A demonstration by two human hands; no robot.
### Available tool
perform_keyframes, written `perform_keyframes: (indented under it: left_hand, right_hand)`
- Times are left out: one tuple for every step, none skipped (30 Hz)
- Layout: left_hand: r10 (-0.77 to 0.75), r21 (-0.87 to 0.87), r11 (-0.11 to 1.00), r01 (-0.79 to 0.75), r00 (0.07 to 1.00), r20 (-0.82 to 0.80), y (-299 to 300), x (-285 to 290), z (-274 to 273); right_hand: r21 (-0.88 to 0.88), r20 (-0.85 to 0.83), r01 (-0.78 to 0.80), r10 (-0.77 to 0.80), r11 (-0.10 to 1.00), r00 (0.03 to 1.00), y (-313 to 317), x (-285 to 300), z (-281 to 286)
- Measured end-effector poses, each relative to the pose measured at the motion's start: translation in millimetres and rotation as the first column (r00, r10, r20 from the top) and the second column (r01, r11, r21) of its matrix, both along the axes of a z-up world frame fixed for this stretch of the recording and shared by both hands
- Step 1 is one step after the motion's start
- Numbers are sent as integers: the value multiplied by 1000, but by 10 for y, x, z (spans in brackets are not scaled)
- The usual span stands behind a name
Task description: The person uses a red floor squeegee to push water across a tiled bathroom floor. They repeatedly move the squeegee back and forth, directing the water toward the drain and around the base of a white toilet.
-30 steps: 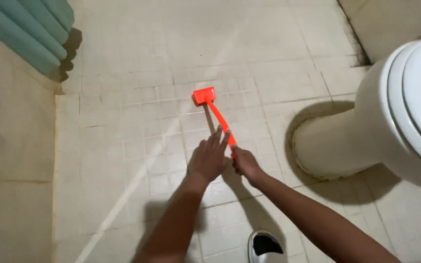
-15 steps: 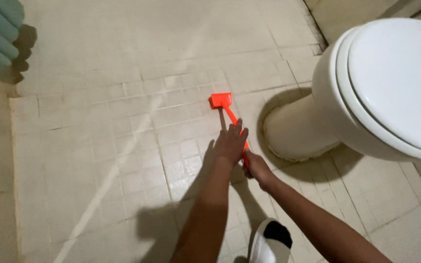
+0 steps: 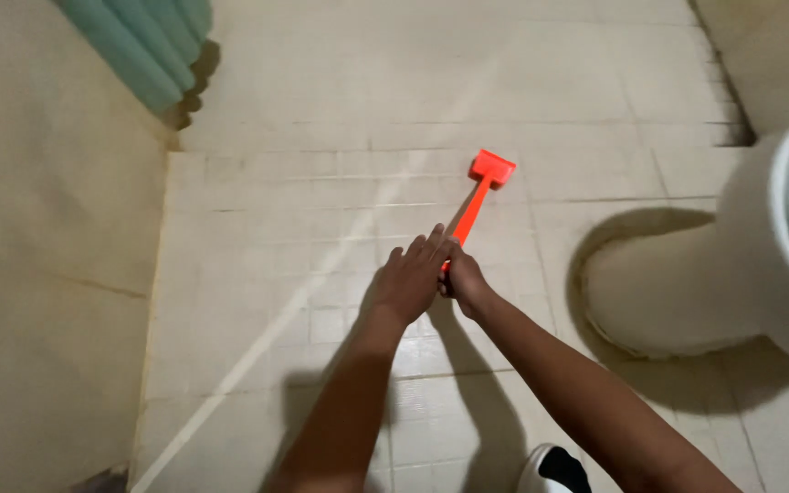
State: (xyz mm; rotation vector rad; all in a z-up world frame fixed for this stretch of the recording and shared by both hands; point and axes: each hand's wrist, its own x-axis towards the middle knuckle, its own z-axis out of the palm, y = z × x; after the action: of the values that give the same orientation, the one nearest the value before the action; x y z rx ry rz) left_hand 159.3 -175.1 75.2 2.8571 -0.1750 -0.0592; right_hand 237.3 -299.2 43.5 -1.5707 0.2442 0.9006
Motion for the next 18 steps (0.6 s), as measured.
perform_keyframes:
  left_hand:
    - [18, 4, 1000, -18, 1000, -5, 92, -61, -18]
    - [32, 3, 999, -32, 999, -1, 173, -110, -33]
    - [45, 2, 999, -45, 999, 4, 250, -157, -44]
    - [51, 7, 999, -51, 999, 2, 301, -186, -97]
    - [56, 40, 998, -58, 998, 39, 350, -213, -149]
    - [54, 68, 996, -59, 996, 78, 371, -229, -207]
    - [52, 68, 996, -58, 996, 78, 394, -246, -204]
    - [51, 69, 996, -56, 995, 83, 389, -251, -203]
    - [49, 69, 996, -55, 995, 87, 381, -252, -203]
    - [40, 63, 997, -46, 995, 91, 351, -224, -198]
    - [34, 83, 996, -44, 992, 120, 319, -195, -195]
    - [26, 100, 994, -41, 989, 148, 270, -164, -193]
    - [15, 90, 995, -29, 988, 152, 204, -114, -183]
    - [11, 59, 998, -19, 990, 141, 154, -84, -174]
    - [6, 27, 1000, -9, 991, 130, 105, -55, -167]
    - [0, 21, 1000, -2, 992, 127, 36, -39, -164]
    - [-29, -8, 1000, 30, 994, 110, -33, -21, -158]
    - [-61, -33, 997, 64, 993, 97, -93, 22, -144]
  right_hand:
    - [4, -5, -18, 18, 1000, 1000, 87, -32, -79]
    - [6, -9, -68, 68, 998, 998, 157, -62, -154]
    - [9, -13, -118, 118, 993, 993, 224, -88, -225]
    - [14, -14, -123, 124, 992, 992, 264, -129, -245]
    - [32, -13, -155, 155, 987, 988, 301, -167, -265]
    - [45, -11, -179, 180, 983, 984, 302, -202, -284]
    - [46, -11, -178, 178, 983, 984, 309, -209, -267]
    - [36, -14, -188, 188, 982, 982, 283, -211, -245]
    - [26, -17, -198, 198, 980, 980, 254, -209, -224]
    - [19, -15, -188, 188, 982, 982, 200, -205, -221]
    - [5, -5, -214, 214, 977, 977, 144, -200, -219]
    - [-13, 2, -237, 237, 972, 972, 69, -196, -214]
    - [-23, 4, -225, 225, 974, 974, -30, -178, -201]
    - [-32, 18, -223, 224, 974, 975, -111, -176, -195]
    - [-41, 31, -221, 223, 974, 974, -189, -175, -189]
    - [-47, 27, -215, 216, 976, 976, -284, -173, -241]
    - [-86, 46, -210, 214, 974, 976, -380, -171, -290]
    - [-123, 70, -202, 212, 972, 975, -467, -145, -333]
